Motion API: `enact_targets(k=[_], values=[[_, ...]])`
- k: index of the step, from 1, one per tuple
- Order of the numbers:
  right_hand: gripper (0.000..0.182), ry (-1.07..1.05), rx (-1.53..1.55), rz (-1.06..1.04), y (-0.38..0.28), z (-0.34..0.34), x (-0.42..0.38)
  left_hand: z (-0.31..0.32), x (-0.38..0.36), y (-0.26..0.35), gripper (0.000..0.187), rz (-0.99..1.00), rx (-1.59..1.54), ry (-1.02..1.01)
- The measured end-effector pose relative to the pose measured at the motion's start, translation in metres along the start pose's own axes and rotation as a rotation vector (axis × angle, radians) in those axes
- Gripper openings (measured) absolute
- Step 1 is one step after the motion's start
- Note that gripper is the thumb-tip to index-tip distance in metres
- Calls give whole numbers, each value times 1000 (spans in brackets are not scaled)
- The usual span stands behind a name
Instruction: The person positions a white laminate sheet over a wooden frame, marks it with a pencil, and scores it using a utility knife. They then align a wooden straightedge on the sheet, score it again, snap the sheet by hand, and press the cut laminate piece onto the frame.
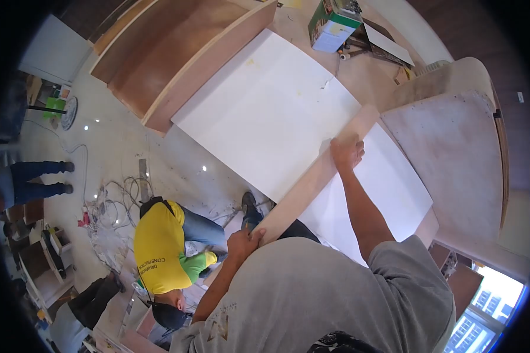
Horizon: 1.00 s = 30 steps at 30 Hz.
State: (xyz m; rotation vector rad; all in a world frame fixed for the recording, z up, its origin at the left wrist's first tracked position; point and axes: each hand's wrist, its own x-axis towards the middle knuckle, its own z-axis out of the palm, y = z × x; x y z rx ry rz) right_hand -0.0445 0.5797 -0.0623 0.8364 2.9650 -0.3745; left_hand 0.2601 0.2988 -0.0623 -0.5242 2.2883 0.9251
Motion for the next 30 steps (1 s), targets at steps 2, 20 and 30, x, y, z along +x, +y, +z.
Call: enact_targets(k=[2, 20, 30], values=[[91, 93, -2, -8, -1, 14, -1, -4, 2, 4, 68, -36, -35, 41], [103, 94, 92, -29, 11, 13, -1, -135, -43, 191, 52, 411, -520, 677], [115, -101, 206, 380, -13, -40, 11, -312, -236, 296, 25, 1801, -1030, 730]])
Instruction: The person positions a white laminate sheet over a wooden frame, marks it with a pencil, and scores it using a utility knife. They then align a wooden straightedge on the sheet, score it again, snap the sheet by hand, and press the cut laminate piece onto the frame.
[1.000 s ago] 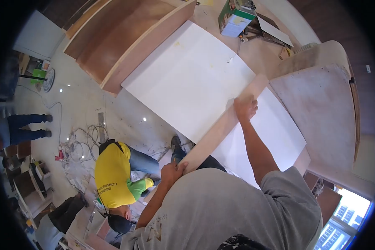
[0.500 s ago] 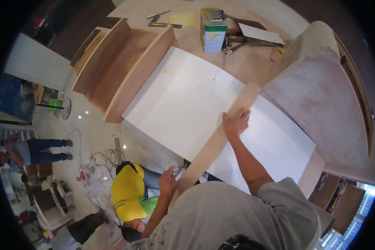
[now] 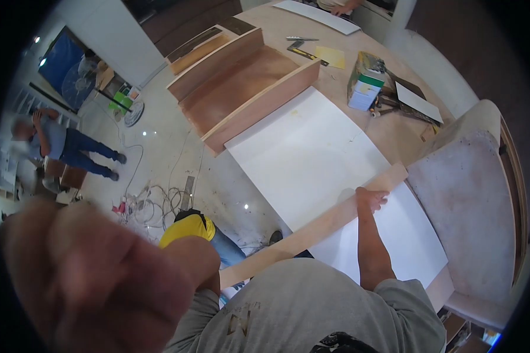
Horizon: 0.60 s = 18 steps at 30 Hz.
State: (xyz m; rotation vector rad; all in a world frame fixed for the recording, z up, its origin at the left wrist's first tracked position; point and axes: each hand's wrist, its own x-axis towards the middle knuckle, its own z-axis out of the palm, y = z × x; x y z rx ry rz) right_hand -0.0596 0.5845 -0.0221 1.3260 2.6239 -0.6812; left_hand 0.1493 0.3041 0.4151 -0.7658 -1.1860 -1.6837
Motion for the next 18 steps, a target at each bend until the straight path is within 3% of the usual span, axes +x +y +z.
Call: enact_targets(k=[2, 3, 7, 10, 16, 18], values=[[116, -24, 51, 84, 5, 7, 10, -5, 12, 24, 25, 96, 21, -93], [126, 11, 10, 84, 10, 17, 20, -10, 15, 35, 25, 142, 54, -128], [133, 15, -28, -77, 34, 31, 40, -32, 20, 77, 26, 273, 197, -228], [125, -17, -92, -121, 41, 25, 38, -44, 20, 104, 26, 353, 317, -279], [128, 36, -116, 46, 41, 31, 48, -42, 22, 119, 27, 427, 477, -368], [127, 71, -84, 18, 41, 25, 43, -32, 25, 113, 28, 440, 512, -416]])
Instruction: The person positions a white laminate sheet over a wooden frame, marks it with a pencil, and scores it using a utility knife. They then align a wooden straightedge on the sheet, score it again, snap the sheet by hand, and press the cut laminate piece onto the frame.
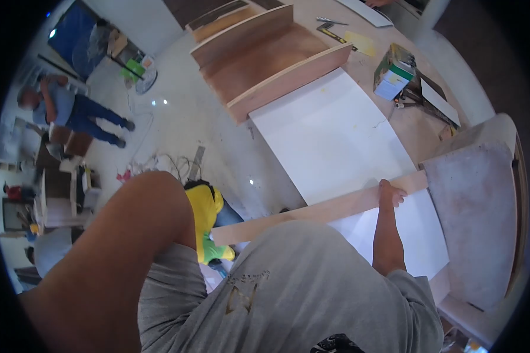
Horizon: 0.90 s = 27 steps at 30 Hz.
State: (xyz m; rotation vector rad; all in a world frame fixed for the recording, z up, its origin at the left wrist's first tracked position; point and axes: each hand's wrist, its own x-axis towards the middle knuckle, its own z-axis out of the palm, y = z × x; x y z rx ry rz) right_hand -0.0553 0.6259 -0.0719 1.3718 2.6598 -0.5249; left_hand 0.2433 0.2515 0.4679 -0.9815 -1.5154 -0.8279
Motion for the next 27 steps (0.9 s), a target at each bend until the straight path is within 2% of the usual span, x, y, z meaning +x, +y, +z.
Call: enact_targets(k=[5, 8, 9, 12, 13, 16, 18, 23, 26, 27], values=[[125, -21, 113, -28, 14, -13, -10, 39, 7, -30, 30, -21, 116, -189], [124, -8, 109, -3, 10, -22, -12, 87, -5, -55, 32, -58, -107, -272], [124, -11, 114, -8, 11, -23, -12, 75, 7, -63, 31, -18, -182, -362], [124, -10, 109, -27, 13, -22, -13, 74, 14, -54, 24, -83, -63, -378], [124, -9, 108, -35, 13, -23, -14, 71, 17, -62, 21, -12, -119, -375], [125, 12, 61, -53, 12, -22, -16, 97, 5, -67, 12, 29, -323, -131], [123, -30, 75, -61, 14, -24, -15, 101, 2, -60, 6, 15, -421, -66], [123, -79, 76, -85, 14, -32, -21, 70, 40, -53, 1, 44, -469, -227], [124, -52, 84, -92, 14, -27, -17, 110, 14, -62, 6, 144, -304, 70], [124, -45, 79, -83, 15, -26, -16, 136, -2, -73, 6, 123, -318, 207]])
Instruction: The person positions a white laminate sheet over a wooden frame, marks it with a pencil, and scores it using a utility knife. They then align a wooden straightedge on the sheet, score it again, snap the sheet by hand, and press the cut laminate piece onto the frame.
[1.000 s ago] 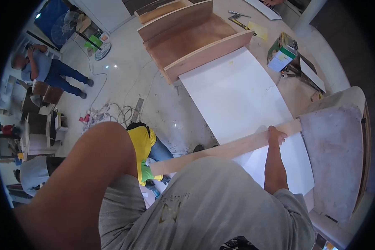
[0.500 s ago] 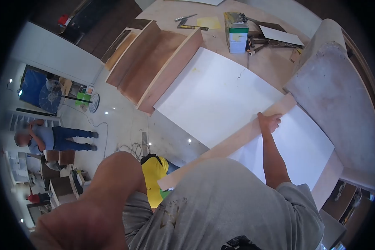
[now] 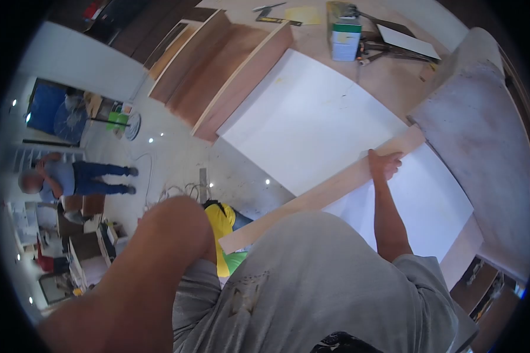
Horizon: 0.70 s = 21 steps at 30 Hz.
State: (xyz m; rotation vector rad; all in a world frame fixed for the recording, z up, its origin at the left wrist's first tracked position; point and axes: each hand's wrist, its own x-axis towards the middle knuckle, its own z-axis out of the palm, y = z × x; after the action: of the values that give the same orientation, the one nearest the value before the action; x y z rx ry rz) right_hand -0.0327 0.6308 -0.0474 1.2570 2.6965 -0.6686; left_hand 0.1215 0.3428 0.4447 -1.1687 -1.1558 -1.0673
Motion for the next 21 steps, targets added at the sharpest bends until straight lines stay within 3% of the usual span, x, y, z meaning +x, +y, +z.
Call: enact_targets(k=[1, 4, 6, 7, 8, 9, 11, 14, 18, 19, 21], values=[[125, 2, -4, 12, -1, 2, -1, 7, -20, -11, 7, -5, -6, 134], [128, 18, 88, -22, 11, 12, 4, -11, -111, -14, 29, -814, 329, -325], [132, 21, 99, 51, 15, 17, 9, -20, -225, -29, 43, -1298, 467, -645], [132, 34, 115, 47, 24, 20, 10, -42, -310, -16, 46, -1184, 609, -883], [131, 26, 134, 106, 24, 7, 8, -72, -402, 6, 57, -1312, 667, -1046], [130, -4, 147, 147, 21, -4, 1, -80, -431, 27, 68, -1611, 714, -1312], [129, 22, 137, 242, 39, -15, -2, -114, -509, 81, 71, -1837, 641, -1526], [127, 65, 132, 295, 79, -23, -2, -112, -495, 97, 70, -1978, 422, -1509], [126, 126, 242, 342, 153, -25, 20, -84, -469, 62, 71, -1799, 472, -1569], [131, 126, 238, 378, 172, -25, 35, -70, -458, 46, 72, -1732, 497, -1575], [124, 148, 229, 519, 185, -43, 43, -37, -433, -1, 73, -1659, 450, -1658]])
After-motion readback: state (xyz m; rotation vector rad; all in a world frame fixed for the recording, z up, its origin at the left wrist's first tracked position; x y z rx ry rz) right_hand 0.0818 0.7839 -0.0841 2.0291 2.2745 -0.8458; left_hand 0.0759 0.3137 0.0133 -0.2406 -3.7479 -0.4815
